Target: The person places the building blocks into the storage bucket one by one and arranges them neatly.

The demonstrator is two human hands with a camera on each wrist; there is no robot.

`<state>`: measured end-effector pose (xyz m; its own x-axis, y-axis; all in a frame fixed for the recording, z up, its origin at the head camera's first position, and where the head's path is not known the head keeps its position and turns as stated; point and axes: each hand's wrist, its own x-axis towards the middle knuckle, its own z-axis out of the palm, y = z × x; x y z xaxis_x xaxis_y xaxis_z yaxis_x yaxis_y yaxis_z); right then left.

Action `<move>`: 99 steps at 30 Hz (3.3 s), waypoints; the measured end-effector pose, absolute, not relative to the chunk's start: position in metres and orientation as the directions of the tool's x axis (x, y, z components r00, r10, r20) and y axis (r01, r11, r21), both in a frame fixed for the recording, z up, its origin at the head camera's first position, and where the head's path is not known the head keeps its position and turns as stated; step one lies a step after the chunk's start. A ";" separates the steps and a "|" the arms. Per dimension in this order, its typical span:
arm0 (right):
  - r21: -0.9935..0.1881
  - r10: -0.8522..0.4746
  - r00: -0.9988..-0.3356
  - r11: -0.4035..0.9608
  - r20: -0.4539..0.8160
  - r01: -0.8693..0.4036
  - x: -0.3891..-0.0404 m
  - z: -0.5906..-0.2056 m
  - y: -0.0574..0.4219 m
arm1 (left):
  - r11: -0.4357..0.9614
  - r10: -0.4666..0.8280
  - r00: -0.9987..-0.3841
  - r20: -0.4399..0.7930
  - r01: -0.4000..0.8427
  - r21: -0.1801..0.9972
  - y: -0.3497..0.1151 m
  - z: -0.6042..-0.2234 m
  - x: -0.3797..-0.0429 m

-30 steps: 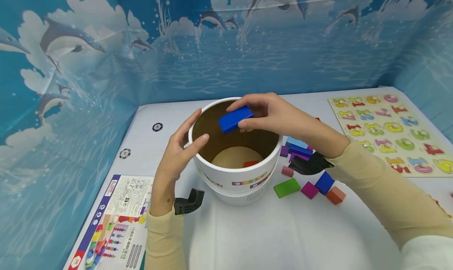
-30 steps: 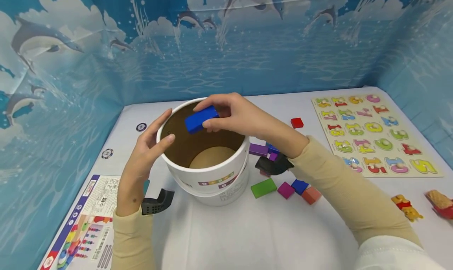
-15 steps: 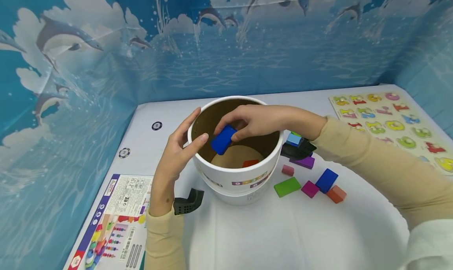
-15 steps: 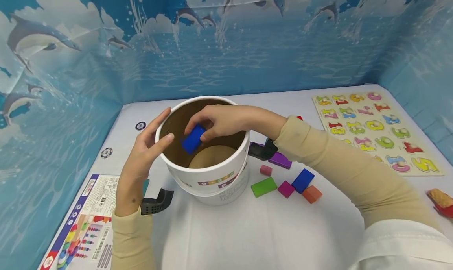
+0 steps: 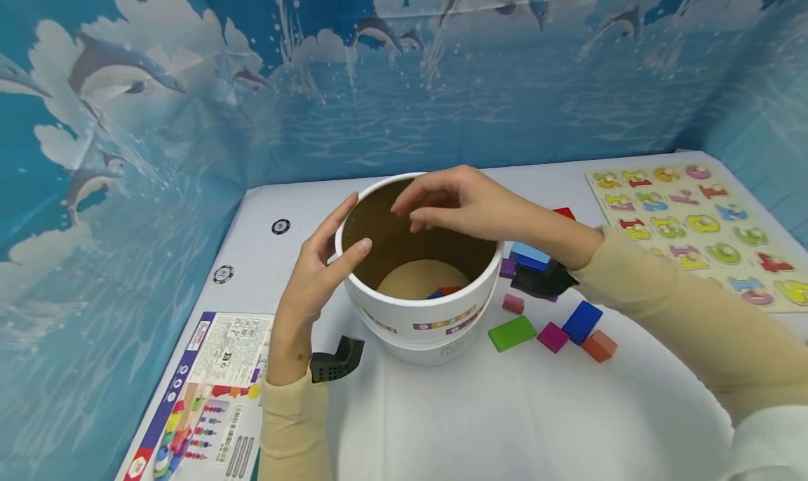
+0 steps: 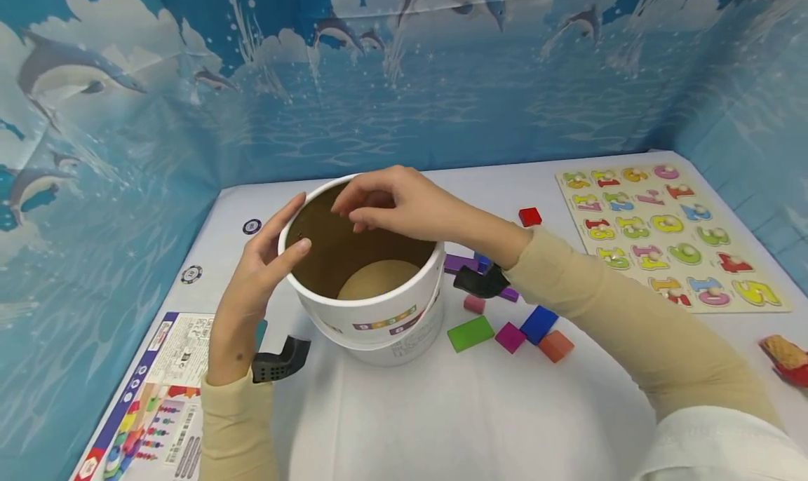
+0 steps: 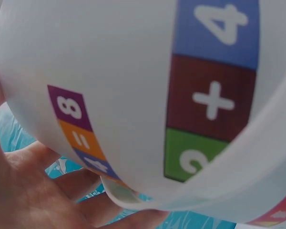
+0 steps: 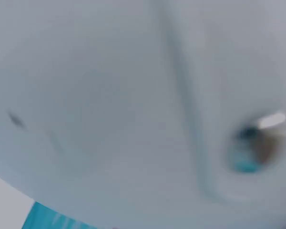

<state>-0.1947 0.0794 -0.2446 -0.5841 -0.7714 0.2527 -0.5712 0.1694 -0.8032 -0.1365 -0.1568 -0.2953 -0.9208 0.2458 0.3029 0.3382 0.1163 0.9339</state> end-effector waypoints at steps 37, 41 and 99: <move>-0.579 -0.490 -0.865 0.678 0.104 -0.454 -0.161 -0.424 0.174 | 0.095 0.258 -0.903 0.343 0.377 0.921 -0.157 -0.297 -0.139; -0.588 -0.465 -0.877 0.679 0.118 -0.439 -0.161 -0.426 0.173 | 0.097 0.255 -0.904 0.343 0.377 0.921 -0.157 -0.297 -0.138; -0.955 -0.329 -0.898 -0.070 0.293 -0.286 -0.142 -0.248 0.130 | 0.100 0.239 -0.914 0.327 0.358 0.928 -0.157 -0.299 -0.139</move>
<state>-0.1421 0.1297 -0.2483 -0.8977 -0.3288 0.2934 -0.2865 -0.0704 -0.9555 -0.1386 -0.1567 -0.2990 -0.9143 0.2390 0.3271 0.3582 0.0999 0.9283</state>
